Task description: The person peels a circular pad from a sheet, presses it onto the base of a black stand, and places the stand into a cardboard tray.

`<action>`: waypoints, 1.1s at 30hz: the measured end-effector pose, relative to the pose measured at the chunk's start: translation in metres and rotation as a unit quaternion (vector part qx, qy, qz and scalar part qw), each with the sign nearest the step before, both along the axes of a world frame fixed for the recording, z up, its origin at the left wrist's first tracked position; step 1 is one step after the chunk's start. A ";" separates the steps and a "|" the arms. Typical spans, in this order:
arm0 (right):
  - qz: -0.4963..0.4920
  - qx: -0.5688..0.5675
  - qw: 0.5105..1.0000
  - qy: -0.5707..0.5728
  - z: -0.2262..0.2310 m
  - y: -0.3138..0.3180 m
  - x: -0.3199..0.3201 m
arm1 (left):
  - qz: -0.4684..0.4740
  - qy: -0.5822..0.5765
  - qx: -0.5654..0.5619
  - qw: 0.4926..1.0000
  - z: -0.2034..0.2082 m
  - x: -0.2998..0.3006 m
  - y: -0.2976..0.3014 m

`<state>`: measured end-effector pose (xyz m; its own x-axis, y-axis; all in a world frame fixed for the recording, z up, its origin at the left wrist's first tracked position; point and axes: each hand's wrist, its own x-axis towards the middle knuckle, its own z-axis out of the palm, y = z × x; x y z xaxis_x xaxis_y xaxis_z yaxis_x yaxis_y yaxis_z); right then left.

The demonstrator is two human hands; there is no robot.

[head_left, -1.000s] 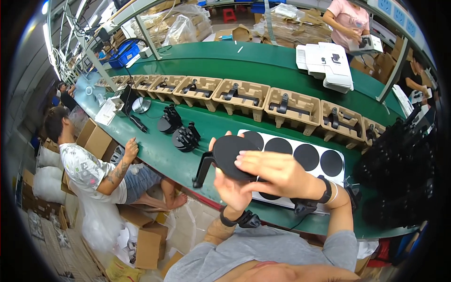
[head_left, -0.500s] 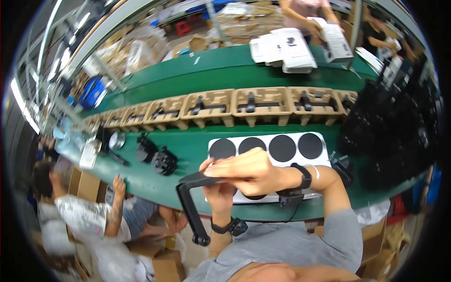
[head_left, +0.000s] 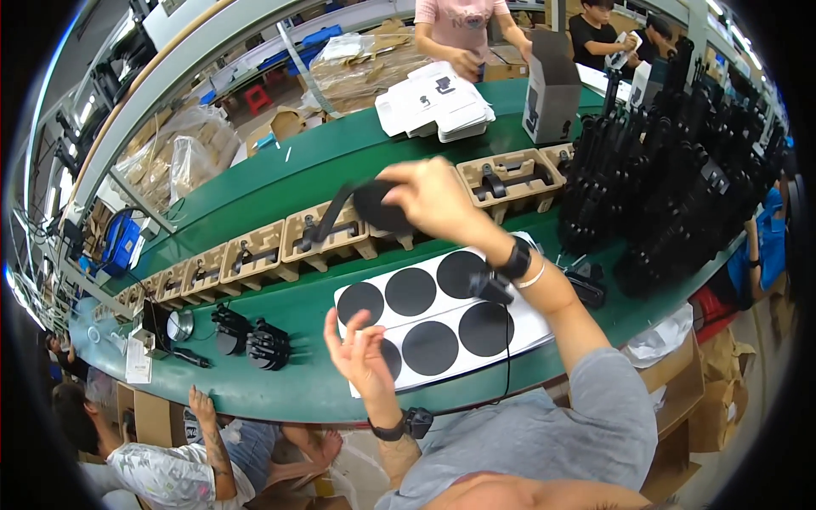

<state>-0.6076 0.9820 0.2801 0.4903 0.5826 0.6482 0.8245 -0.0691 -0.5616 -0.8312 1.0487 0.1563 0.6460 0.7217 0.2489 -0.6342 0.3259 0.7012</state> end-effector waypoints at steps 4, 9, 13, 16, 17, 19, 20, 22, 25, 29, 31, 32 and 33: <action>-0.282 -0.122 0.950 -0.051 -0.048 -0.009 0.110 | 0.266 0.160 0.099 0.945 0.006 -0.041 0.045; -0.350 -0.210 0.913 -0.018 -0.103 -0.004 0.160 | 0.570 0.372 0.239 0.692 -0.061 -0.129 0.174; -0.323 -0.292 0.900 -0.033 -0.130 0.006 0.164 | 0.331 0.583 0.438 0.599 -0.108 -0.171 0.274; -0.309 -0.428 0.842 -0.114 -0.119 0.008 0.149 | 0.176 0.589 0.478 0.627 -0.129 -0.164 0.312; -0.260 -0.466 0.841 -0.082 -0.122 0.004 0.152 | 0.133 0.577 0.496 0.635 -0.128 -0.156 0.322; -0.216 -0.502 0.834 -0.079 -0.127 0.006 0.148 | 0.094 0.558 0.498 0.657 -0.124 -0.158 0.339; -0.169 -0.534 0.824 -0.081 -0.127 0.009 0.145 | 0.058 0.537 0.496 0.680 -0.124 -0.162 0.347; -0.155 -0.513 0.844 0.022 -0.109 -0.007 0.138 | 0.045 0.526 0.505 0.683 -0.106 -0.141 0.349; -0.192 -0.439 0.866 -0.144 -0.119 -0.021 0.124 | -0.037 0.567 0.442 0.694 -0.091 -0.133 0.350; 0.052 -0.292 0.944 -0.145 -0.113 -0.008 0.029 | 0.158 0.627 0.552 0.527 -0.075 -0.155 0.321; 0.107 -0.291 0.945 -0.104 -0.124 -0.016 -0.011 | 0.241 0.584 0.523 0.572 -0.085 -0.174 0.316; 0.141 -0.252 0.950 -0.118 -0.138 -0.022 -0.017 | 0.319 0.535 0.483 0.615 -0.090 -0.185 0.313; 0.168 -0.223 0.953 -0.114 -0.156 -0.031 -0.007 | 0.362 0.497 0.427 0.663 -0.109 -0.183 0.297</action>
<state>-0.6141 0.9509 0.1238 0.1036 0.9249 0.3658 0.9394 0.0299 -0.3415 -1.0142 1.3460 0.0474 0.3579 0.8021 0.4781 0.5068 -0.5969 0.6219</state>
